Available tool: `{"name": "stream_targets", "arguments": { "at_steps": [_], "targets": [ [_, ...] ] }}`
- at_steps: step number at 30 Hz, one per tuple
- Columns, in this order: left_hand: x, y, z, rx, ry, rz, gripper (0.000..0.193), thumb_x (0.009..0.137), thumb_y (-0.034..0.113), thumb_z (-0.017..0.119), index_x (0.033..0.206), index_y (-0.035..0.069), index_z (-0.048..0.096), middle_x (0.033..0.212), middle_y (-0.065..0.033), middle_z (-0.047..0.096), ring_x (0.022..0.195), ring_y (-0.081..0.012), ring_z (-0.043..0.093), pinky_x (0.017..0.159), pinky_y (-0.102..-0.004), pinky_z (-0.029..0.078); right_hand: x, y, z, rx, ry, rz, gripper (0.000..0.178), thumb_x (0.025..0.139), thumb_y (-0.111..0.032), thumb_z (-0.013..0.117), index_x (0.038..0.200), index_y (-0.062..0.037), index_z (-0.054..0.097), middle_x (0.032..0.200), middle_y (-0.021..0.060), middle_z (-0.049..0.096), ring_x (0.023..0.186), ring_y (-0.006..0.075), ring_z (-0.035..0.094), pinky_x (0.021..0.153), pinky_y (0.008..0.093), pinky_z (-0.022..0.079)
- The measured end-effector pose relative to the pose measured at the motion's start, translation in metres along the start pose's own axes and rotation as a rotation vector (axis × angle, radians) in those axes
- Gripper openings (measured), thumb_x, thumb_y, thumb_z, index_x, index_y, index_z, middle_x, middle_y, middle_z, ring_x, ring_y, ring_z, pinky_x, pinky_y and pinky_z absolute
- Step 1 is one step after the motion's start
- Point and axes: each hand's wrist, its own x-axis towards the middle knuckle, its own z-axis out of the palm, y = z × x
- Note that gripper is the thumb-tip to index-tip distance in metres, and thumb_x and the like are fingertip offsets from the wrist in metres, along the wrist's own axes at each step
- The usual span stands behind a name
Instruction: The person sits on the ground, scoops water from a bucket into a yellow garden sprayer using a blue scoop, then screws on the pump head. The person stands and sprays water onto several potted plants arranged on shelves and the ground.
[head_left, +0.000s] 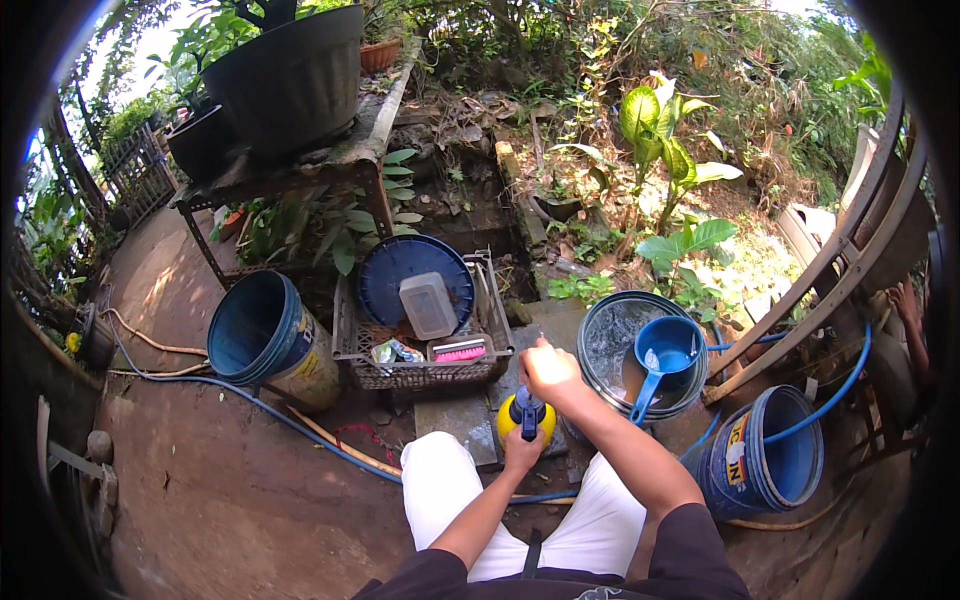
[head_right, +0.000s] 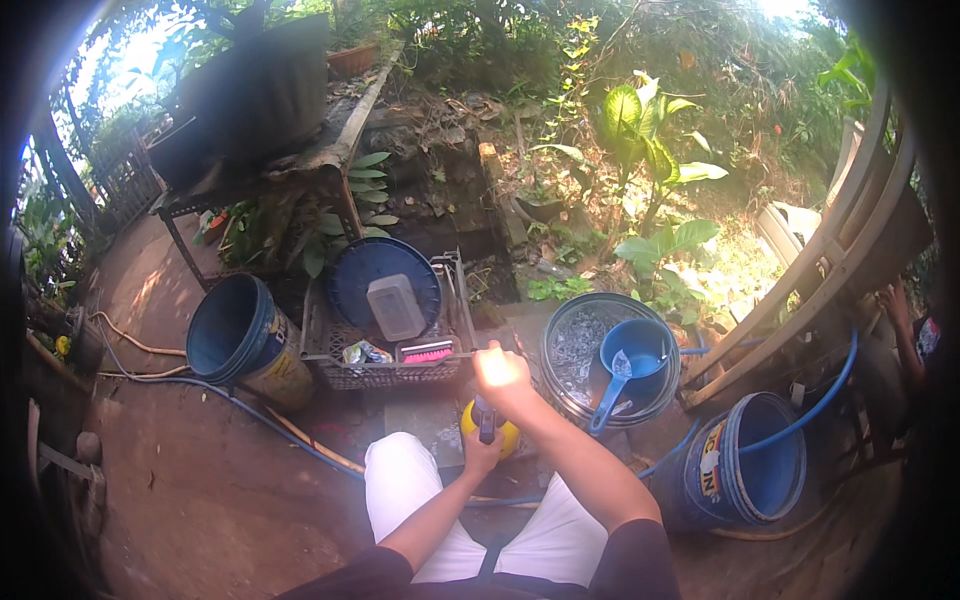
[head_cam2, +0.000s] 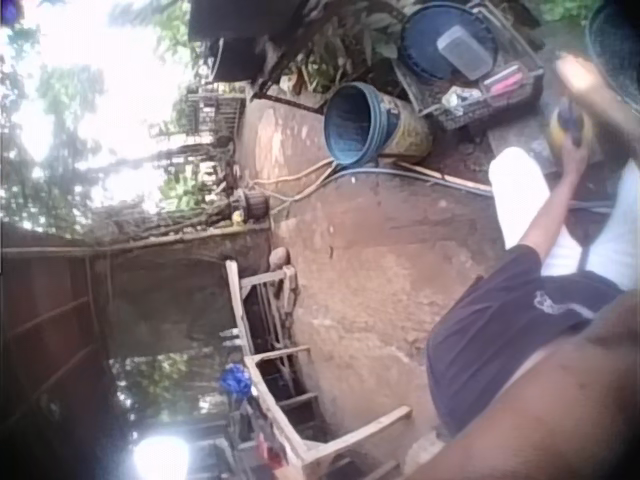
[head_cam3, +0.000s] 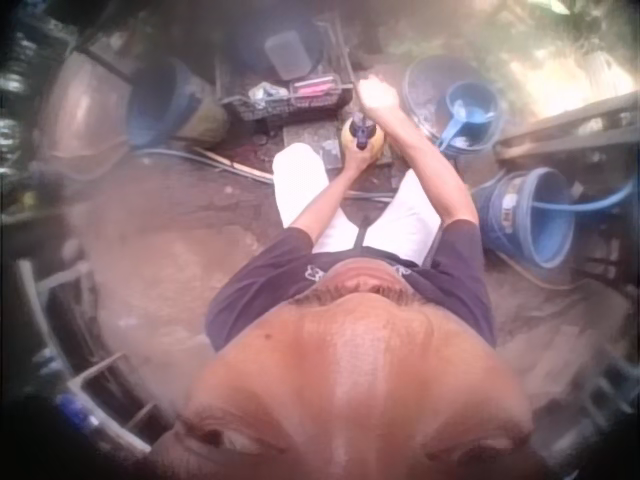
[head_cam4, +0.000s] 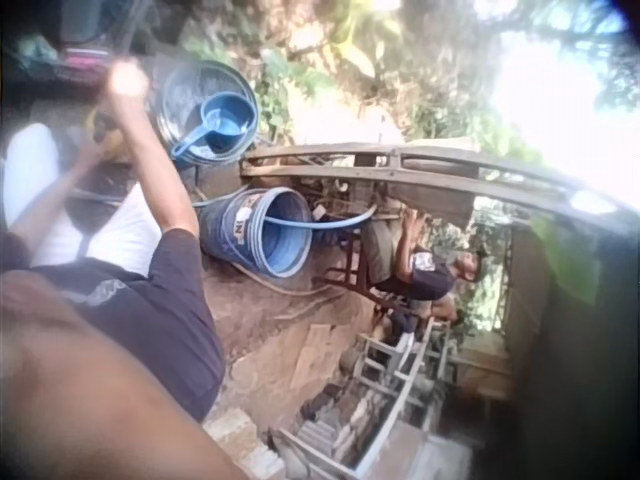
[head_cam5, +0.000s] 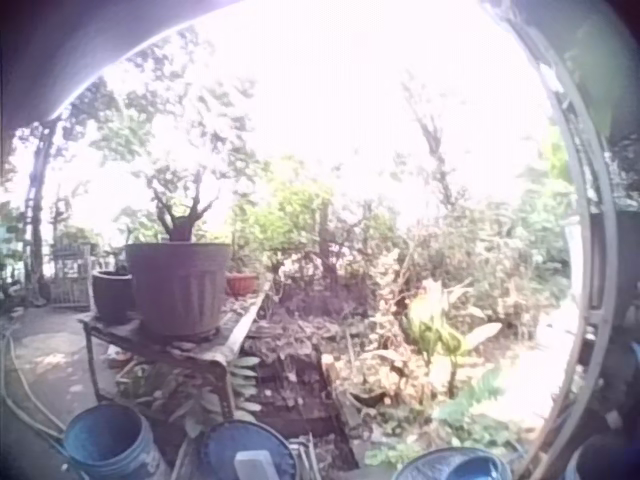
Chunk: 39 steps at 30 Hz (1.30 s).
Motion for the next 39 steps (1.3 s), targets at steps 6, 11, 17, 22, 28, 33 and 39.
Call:
{"name": "stream_targets", "arguments": {
  "at_steps": [6, 11, 17, 22, 28, 33, 39],
  "targets": [
    [-0.002, 0.009, -0.002, 0.023, -0.054, -0.036, 0.018, 0.079, 0.014, 0.062, 0.070, 0.000, 0.057, 0.054, -0.0033, 0.054, 0.049, -0.0109, 0.053, 0.049, -0.0298, 0.042, 0.009, -0.017, -0.099, -0.011, -0.043, -0.120, 0.020, 0.070, -0.026, 0.072, 0.078, -0.0090, 0.065, 0.081, 0.0126, 0.064, 0.076, 0.0301, 0.063, 0.068, 0.0402, 0.050],
    [-0.003, 0.002, -0.008, -0.009, -0.017, -0.051, 0.024, 0.079, 0.018, 0.063, 0.065, -0.001, 0.057, 0.053, -0.0091, 0.055, 0.049, -0.0148, 0.056, 0.049, -0.0326, 0.042, 0.016, -0.056, -0.172, 0.146, 0.529, -0.149, 0.036, 0.074, -0.041, 0.070, 0.088, -0.0078, 0.065, 0.090, 0.0110, 0.066, 0.086, 0.0282, 0.063, 0.074, 0.0373, 0.050],
    [-0.003, 0.010, 0.003, -0.001, -0.044, -0.025, 0.022, 0.078, 0.017, 0.063, 0.068, -0.002, 0.057, 0.054, -0.0077, 0.055, 0.050, -0.0129, 0.055, 0.050, -0.0321, 0.042, 0.040, -0.013, -0.041, -0.095, 0.227, 0.005, 0.057, 0.078, -0.058, 0.056, 0.107, -0.0110, 0.065, 0.103, 0.0156, 0.065, 0.098, 0.0307, 0.062, 0.088, 0.0410, 0.046],
    [0.000, 0.010, -0.001, 0.004, -0.050, -0.083, 0.023, 0.077, 0.017, 0.064, 0.066, -0.002, 0.057, 0.052, -0.0081, 0.053, 0.048, -0.0130, 0.054, 0.049, -0.0325, 0.042, 0.023, -0.014, -0.008, 0.072, -0.108, -0.008, 0.045, 0.076, -0.051, 0.060, 0.106, -0.0170, 0.067, 0.099, 0.0136, 0.066, 0.093, 0.0281, 0.064, 0.088, 0.0434, 0.046],
    [0.001, 0.001, -0.005, -0.013, 0.007, 0.031, 0.023, 0.078, 0.018, 0.063, 0.069, -0.002, 0.058, 0.053, -0.0088, 0.054, 0.049, -0.0148, 0.055, 0.050, -0.0336, 0.043, 0.011, -0.032, 0.009, -0.006, 0.034, 0.211, 0.017, 0.082, -0.018, 0.055, 0.092, -0.0084, 0.063, 0.086, 0.0139, 0.064, 0.083, 0.0323, 0.064, 0.069, 0.0435, 0.052],
    [0.000, -0.002, -0.001, -0.037, -0.039, -0.069, 0.024, 0.079, 0.019, 0.063, 0.069, -0.002, 0.057, 0.053, -0.0093, 0.054, 0.050, -0.0161, 0.057, 0.051, -0.0341, 0.043, 0.015, 0.007, 0.015, 0.254, 0.078, -0.461, 0.034, 0.076, -0.004, 0.051, 0.107, -0.0118, 0.062, 0.100, 0.0097, 0.065, 0.099, 0.0302, 0.060, 0.083, 0.0451, 0.049],
    [-0.001, 0.007, -0.003, 0.001, -0.058, -0.032, 0.018, 0.079, 0.014, 0.062, 0.071, -0.001, 0.058, 0.054, -0.0057, 0.054, 0.049, -0.0122, 0.053, 0.050, -0.0306, 0.042, 0.019, 0.000, -0.052, 0.092, -0.044, -0.383, 0.058, 0.082, -0.051, 0.055, 0.127, -0.0147, 0.051, 0.139, 0.0098, 0.042, 0.134, 0.0305, 0.029, 0.107, 0.0559, 0.021]
  ]
}}
